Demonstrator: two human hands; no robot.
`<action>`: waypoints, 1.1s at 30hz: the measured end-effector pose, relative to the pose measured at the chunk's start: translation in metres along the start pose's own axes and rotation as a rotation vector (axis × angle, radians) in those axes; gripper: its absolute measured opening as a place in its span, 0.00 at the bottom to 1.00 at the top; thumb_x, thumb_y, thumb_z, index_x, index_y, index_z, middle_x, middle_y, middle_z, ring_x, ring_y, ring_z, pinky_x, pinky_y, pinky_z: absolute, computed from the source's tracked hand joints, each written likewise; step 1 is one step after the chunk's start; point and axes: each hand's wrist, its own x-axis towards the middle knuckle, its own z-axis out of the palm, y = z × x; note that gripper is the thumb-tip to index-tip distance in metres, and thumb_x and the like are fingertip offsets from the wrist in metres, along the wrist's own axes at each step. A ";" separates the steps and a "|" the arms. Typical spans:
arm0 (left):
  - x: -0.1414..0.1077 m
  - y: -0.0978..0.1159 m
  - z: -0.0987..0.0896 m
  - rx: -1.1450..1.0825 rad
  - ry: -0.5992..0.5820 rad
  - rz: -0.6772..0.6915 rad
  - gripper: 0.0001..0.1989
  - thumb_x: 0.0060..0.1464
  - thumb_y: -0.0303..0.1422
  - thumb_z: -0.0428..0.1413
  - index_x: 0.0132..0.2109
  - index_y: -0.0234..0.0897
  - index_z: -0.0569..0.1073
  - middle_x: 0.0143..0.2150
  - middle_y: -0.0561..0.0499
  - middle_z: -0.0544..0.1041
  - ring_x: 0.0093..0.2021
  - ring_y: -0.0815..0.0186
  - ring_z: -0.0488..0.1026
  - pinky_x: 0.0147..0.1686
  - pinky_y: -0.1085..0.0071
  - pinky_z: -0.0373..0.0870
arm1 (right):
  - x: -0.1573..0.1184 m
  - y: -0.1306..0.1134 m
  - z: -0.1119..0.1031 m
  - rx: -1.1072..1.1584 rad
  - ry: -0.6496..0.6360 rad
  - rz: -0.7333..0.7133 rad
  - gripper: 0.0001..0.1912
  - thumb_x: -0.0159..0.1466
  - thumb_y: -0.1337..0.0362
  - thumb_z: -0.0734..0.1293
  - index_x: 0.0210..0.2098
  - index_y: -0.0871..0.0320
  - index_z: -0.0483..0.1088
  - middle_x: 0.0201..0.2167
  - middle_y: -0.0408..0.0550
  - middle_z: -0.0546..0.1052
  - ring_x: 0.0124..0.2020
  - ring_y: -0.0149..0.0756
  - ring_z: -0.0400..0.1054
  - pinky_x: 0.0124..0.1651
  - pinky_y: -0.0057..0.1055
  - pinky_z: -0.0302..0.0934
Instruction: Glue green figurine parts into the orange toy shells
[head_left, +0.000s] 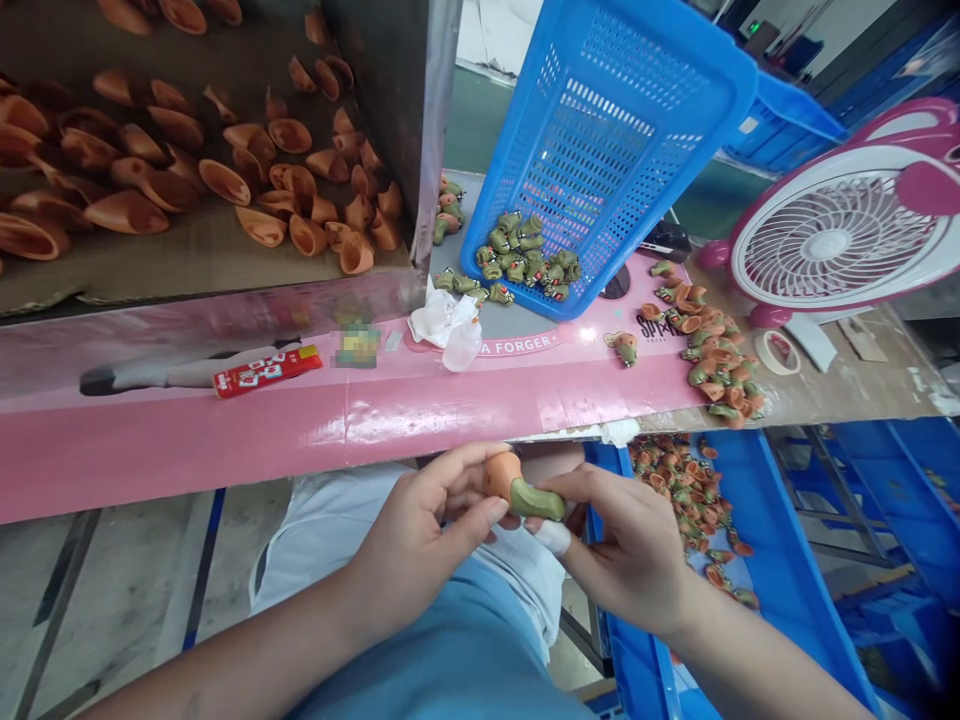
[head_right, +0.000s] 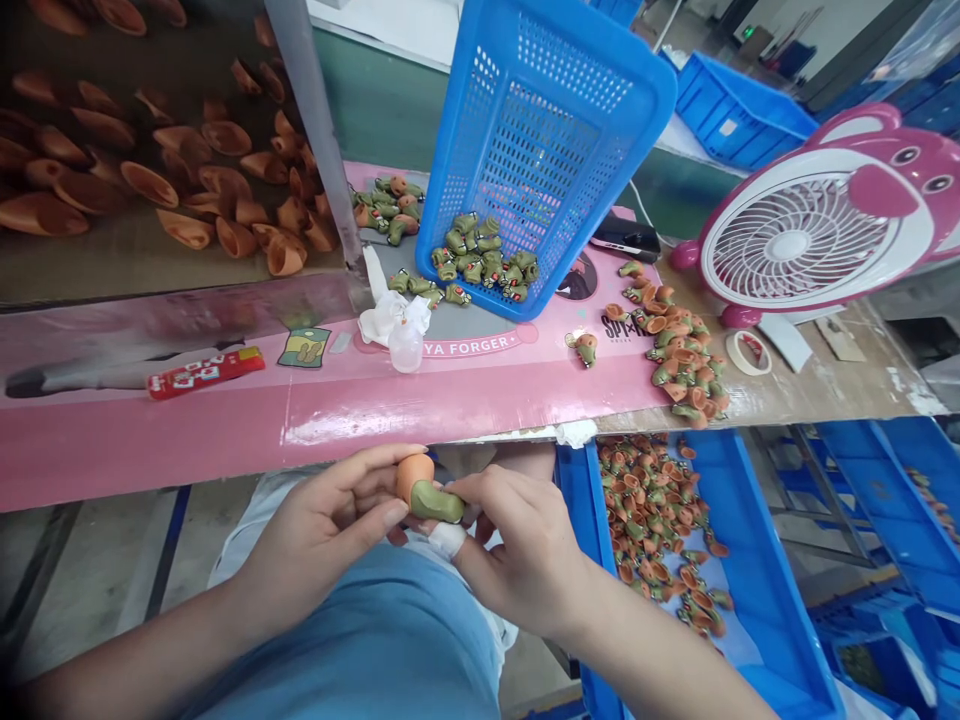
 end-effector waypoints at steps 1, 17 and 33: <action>0.001 -0.001 0.001 -0.012 0.006 -0.010 0.14 0.54 0.32 0.52 0.49 0.41 0.64 0.36 0.54 0.73 0.36 0.71 0.70 0.31 0.79 0.67 | 0.000 0.000 0.000 0.015 -0.007 0.012 0.06 0.55 0.69 0.65 0.34 0.63 0.66 0.21 0.43 0.68 0.21 0.22 0.59 0.22 0.18 0.57; 0.017 -0.012 -0.003 -0.156 0.045 -0.185 0.13 0.51 0.35 0.54 0.43 0.32 0.67 0.33 0.48 0.74 0.30 0.68 0.72 0.25 0.78 0.67 | 0.012 0.009 0.007 0.392 -0.107 0.578 0.10 0.49 0.63 0.69 0.23 0.63 0.65 0.16 0.39 0.63 0.18 0.21 0.53 0.20 0.18 0.49; 0.005 0.007 -0.067 0.327 0.344 0.115 0.14 0.54 0.41 0.47 0.41 0.36 0.65 0.40 0.46 0.71 0.37 0.65 0.70 0.37 0.69 0.66 | 0.016 0.194 0.000 -0.650 0.378 0.640 0.28 0.54 0.47 0.52 0.40 0.58 0.70 0.31 0.53 0.70 0.32 0.47 0.63 0.39 0.42 0.57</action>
